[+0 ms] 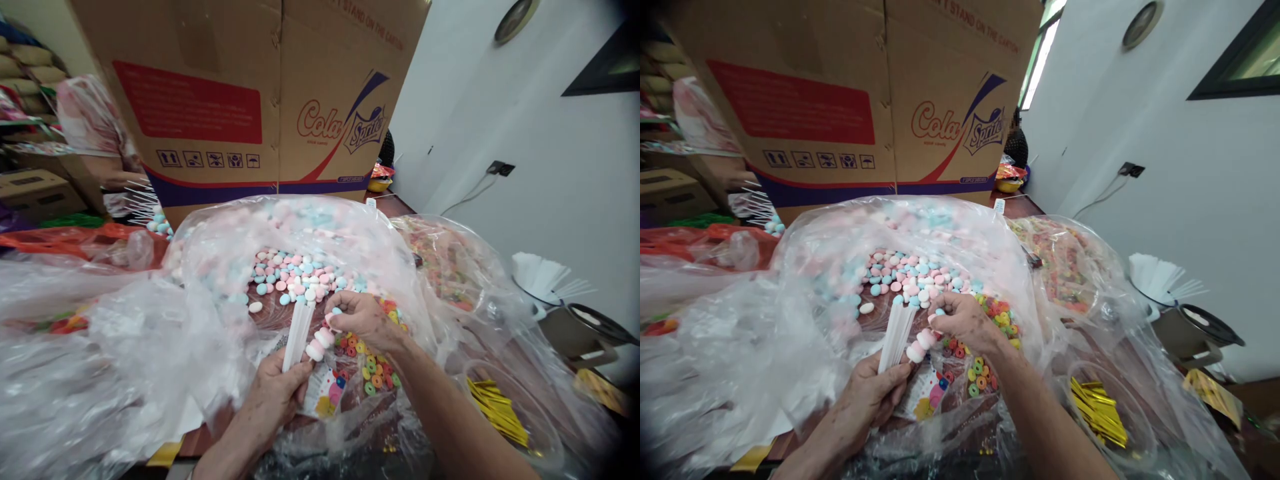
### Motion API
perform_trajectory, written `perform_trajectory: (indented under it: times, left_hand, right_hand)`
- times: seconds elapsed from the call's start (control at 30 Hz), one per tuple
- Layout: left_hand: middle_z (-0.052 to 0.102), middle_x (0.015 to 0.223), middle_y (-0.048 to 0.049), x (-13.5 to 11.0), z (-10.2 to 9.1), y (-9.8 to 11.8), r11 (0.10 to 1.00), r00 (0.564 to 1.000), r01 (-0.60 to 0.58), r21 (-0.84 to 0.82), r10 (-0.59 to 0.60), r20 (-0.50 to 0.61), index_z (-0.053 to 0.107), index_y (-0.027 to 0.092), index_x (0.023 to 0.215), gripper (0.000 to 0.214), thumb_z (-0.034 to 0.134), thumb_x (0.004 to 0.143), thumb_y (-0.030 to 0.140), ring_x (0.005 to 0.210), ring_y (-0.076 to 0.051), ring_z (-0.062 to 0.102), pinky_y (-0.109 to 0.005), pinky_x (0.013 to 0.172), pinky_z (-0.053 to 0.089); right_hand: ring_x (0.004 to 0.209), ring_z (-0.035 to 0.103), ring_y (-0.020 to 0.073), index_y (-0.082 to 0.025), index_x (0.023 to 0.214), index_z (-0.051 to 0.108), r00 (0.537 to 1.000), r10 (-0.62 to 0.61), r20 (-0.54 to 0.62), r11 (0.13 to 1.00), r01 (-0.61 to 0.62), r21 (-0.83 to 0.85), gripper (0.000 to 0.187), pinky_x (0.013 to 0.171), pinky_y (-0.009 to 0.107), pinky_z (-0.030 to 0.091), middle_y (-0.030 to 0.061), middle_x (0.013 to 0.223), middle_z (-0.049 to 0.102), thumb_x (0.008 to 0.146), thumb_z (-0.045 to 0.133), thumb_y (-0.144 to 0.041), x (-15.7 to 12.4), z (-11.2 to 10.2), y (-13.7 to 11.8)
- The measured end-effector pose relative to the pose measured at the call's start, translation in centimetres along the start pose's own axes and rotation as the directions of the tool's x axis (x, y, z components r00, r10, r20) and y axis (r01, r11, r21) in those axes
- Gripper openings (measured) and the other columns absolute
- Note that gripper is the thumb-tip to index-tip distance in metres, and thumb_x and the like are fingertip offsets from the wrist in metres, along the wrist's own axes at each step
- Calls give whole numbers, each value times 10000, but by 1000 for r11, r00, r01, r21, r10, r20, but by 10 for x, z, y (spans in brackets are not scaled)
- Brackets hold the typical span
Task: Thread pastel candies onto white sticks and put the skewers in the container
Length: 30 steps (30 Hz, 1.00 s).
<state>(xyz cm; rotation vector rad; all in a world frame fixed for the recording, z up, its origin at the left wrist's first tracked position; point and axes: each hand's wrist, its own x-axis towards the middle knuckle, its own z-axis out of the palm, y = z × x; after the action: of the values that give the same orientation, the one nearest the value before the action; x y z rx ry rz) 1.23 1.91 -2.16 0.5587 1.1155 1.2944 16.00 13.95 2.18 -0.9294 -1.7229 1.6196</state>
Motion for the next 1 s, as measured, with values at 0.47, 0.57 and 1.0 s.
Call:
perform_trajectory:
  times: [0.47, 0.57, 1.0]
  left_hand:
    - [518, 398, 72, 0, -6, -1, 999, 998, 18, 39, -16, -64, 566, 192, 649, 413, 818, 612, 517, 247, -25, 266, -147, 268, 175]
    - [511, 388, 73, 1, -8, -3, 999, 998, 10, 41, -8, -55, 537, 200, 634, 425, 806, 616, 528, 240, -29, 275, -149, 264, 185]
    - [524, 392, 70, -5, -8, 1, 1000, 1000, -1, 28, 1, -17, 568, 185, 656, 363, 784, 640, 477, 231, -30, 283, -148, 258, 185]
  right_hand:
    - [896, 622, 241, -188, 900, 703, 851, -509, 126, 204, 262, -943, 110, 855, 395, 527, 84, 939, 719, 878, 597, -166, 3, -11, 20]
    - [964, 621, 260, -172, 852, 694, 911, -319, 260, 120, 311, -943, 196, 936, 435, 491, 120, 996, 725, 932, 519, -138, -1, -9, 26]
    - [842, 624, 164, -192, 1047, 654, 999, 41, 35, 997, -43, 60, 375, 758, 285, 478, 10, 917, 674, 739, 783, -361, -20, 21, 10]
